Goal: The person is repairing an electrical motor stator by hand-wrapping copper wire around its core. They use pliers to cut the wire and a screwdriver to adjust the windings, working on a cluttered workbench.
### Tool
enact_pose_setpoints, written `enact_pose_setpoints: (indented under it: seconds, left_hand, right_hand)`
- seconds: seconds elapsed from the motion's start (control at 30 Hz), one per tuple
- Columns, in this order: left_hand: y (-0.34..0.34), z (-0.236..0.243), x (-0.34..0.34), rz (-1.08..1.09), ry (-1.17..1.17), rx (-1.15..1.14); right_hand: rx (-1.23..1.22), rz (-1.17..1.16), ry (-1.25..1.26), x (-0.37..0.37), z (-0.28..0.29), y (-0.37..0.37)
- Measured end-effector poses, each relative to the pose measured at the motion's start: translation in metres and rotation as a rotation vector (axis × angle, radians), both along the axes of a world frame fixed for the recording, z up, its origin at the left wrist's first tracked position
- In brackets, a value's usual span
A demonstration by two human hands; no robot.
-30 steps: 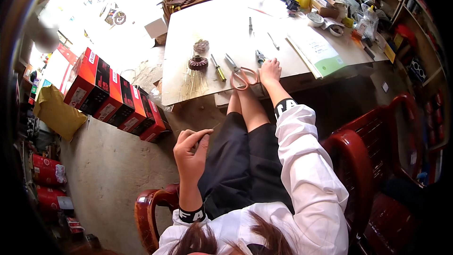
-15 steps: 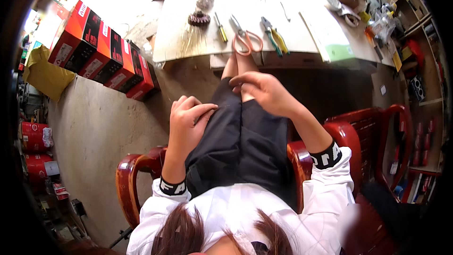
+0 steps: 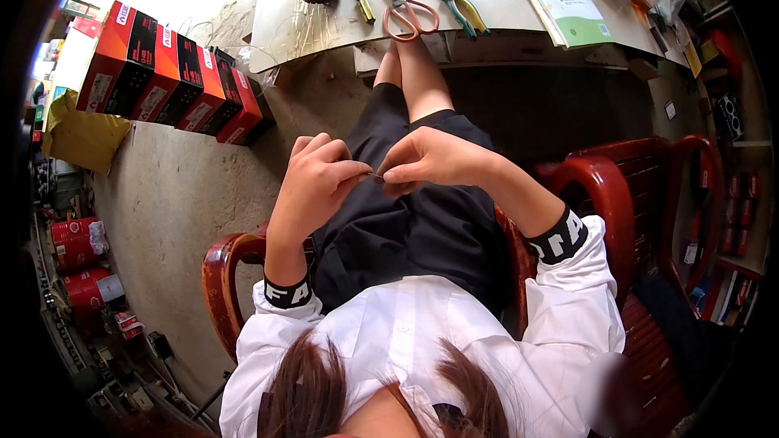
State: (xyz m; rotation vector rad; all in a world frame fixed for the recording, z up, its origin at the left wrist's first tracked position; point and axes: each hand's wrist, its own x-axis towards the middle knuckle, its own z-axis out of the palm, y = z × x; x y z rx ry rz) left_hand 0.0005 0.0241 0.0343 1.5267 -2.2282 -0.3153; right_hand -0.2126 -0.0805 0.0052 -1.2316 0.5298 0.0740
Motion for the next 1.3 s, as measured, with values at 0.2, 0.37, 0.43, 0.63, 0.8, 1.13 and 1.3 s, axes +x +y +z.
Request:
enact_pose_setpoints:
  seconds: [0.2, 0.37, 0.43, 0.63, 0.8, 1.13, 1.3]
  left_hand:
    - [-0.004, -0.001, -0.002, -0.001, 0.030, -0.028]
    - [-0.008, -0.011, 0.000, 0.034, 0.089, -0.091]
    - [-0.010, -0.014, 0.000, 0.029, 0.116, -0.088]
    - [-0.015, -0.031, -0.007, 0.093, 0.356, -0.079]
    - [-0.015, -0.045, -0.024, 0.142, 0.518, -0.079]
    - [-0.010, -0.037, -0.035, 0.144, 0.430, 0.006]
    - [-0.009, -0.031, -0.028, 0.140, 0.508, -0.022]
  right_hand:
    - [0.156, 0.019, -0.043, 0.001, -0.004, 0.002]
    - [0.202, -0.031, -0.090, 0.002, 0.000, -0.001]
    - [0.273, -0.071, -0.120, 0.002, -0.002, -0.001]
    - [0.474, -0.271, -0.287, 0.004, -0.006, 0.000]
    - [0.501, -0.554, -0.434, 0.007, -0.013, 0.010]
    - [-0.579, -0.673, -0.183, 0.010, -0.001, 0.011]
    - [-1.294, -0.516, -0.303, 0.013, -0.013, 0.008]
